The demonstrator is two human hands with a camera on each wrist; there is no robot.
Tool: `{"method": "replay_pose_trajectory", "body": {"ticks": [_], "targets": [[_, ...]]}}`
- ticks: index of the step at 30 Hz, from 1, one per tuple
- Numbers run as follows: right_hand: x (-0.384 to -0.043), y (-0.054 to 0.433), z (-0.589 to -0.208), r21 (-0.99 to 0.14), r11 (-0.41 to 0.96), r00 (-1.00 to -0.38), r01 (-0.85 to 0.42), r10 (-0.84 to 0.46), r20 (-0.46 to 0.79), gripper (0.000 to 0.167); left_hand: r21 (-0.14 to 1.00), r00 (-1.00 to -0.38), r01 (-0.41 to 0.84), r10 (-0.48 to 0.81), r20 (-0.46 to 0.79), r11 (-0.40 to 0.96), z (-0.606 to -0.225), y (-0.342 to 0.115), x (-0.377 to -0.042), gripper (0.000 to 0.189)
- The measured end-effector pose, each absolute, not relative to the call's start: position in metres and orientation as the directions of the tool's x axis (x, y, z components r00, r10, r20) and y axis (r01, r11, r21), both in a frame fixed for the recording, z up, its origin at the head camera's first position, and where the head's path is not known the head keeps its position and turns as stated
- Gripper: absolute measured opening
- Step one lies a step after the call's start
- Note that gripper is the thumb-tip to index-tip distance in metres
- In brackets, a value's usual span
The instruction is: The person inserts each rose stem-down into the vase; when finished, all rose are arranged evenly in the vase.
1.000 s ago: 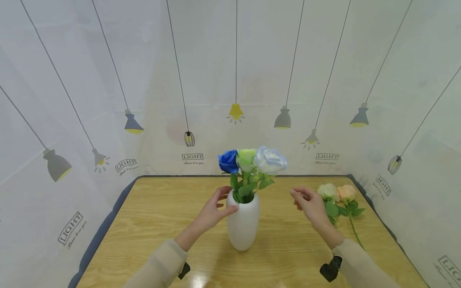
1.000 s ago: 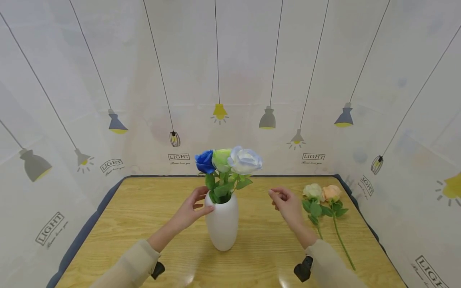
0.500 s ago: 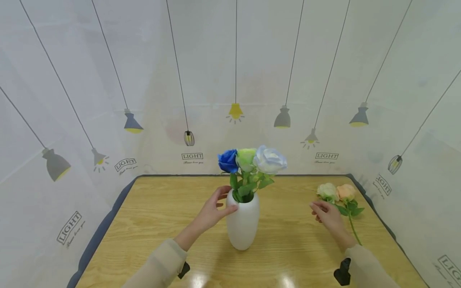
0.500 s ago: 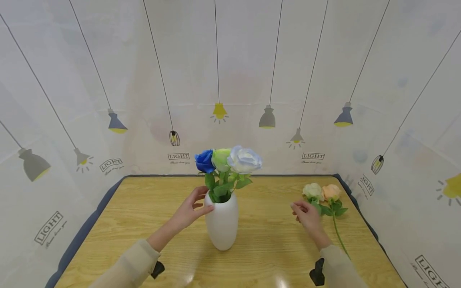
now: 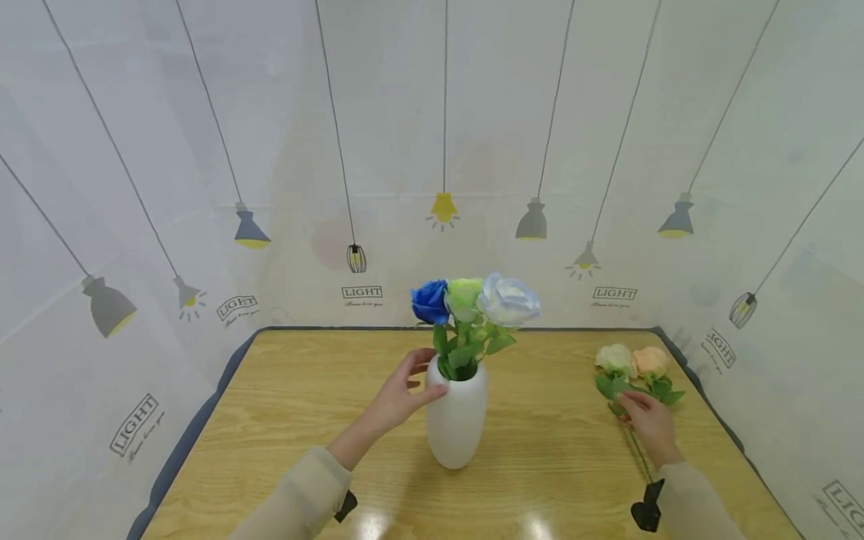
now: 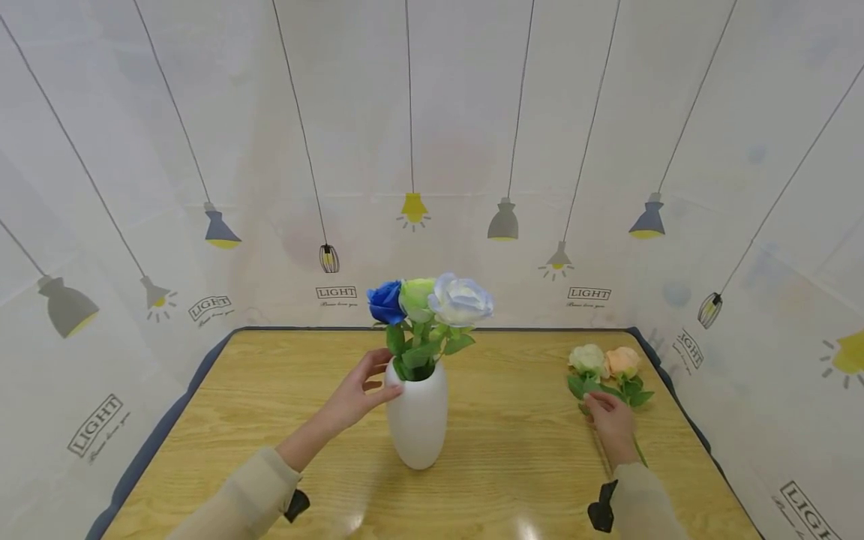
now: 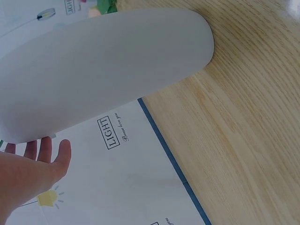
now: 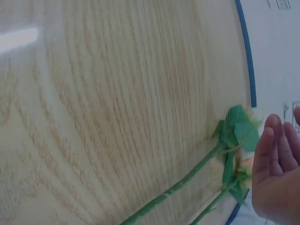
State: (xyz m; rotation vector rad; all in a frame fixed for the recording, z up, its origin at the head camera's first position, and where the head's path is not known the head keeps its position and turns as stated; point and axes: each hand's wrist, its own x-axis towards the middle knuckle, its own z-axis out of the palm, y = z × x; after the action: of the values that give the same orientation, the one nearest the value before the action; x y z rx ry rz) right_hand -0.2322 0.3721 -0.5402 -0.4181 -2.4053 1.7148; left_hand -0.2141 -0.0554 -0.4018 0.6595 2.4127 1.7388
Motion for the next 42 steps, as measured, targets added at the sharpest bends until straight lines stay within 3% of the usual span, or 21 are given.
{"method": "replay_pose_trajectory", "body": {"ticks": [6,9,16,26,42], "targets": [[-0.253,0.408,-0.59,-0.947,0.249,-0.906,0.204,0.414,-0.087,0.065,0.923,-0.903,0.28,0.398,0.161,0.262,-0.402,-0.055,-0.214,0.059],[-0.246,0.405,-0.581,-0.924,0.284,-0.902,0.255,0.413,-0.122,0.068,0.924,-0.903,0.281,0.398,0.162,0.261,-0.402,-0.056,-0.214,0.058],[-0.216,0.383,-0.544,-0.879,0.38,-0.924,0.288,0.353,-0.15,0.057,0.923,-0.903,0.283,0.397,0.165,0.262,-0.401,-0.056,-0.214,0.058],[-0.214,0.383,-0.559,-0.806,0.461,-0.901,0.372,0.388,-0.194,0.051,0.918,-0.9,0.296,0.399,0.176,0.265,-0.401,-0.055,-0.212,0.058],[-0.217,0.38,-0.567,-0.793,0.496,-0.909,0.352,0.385,-0.163,0.046,0.909,-0.902,0.3,0.395,0.173,0.289,-0.399,-0.056,-0.213,0.058]]}}
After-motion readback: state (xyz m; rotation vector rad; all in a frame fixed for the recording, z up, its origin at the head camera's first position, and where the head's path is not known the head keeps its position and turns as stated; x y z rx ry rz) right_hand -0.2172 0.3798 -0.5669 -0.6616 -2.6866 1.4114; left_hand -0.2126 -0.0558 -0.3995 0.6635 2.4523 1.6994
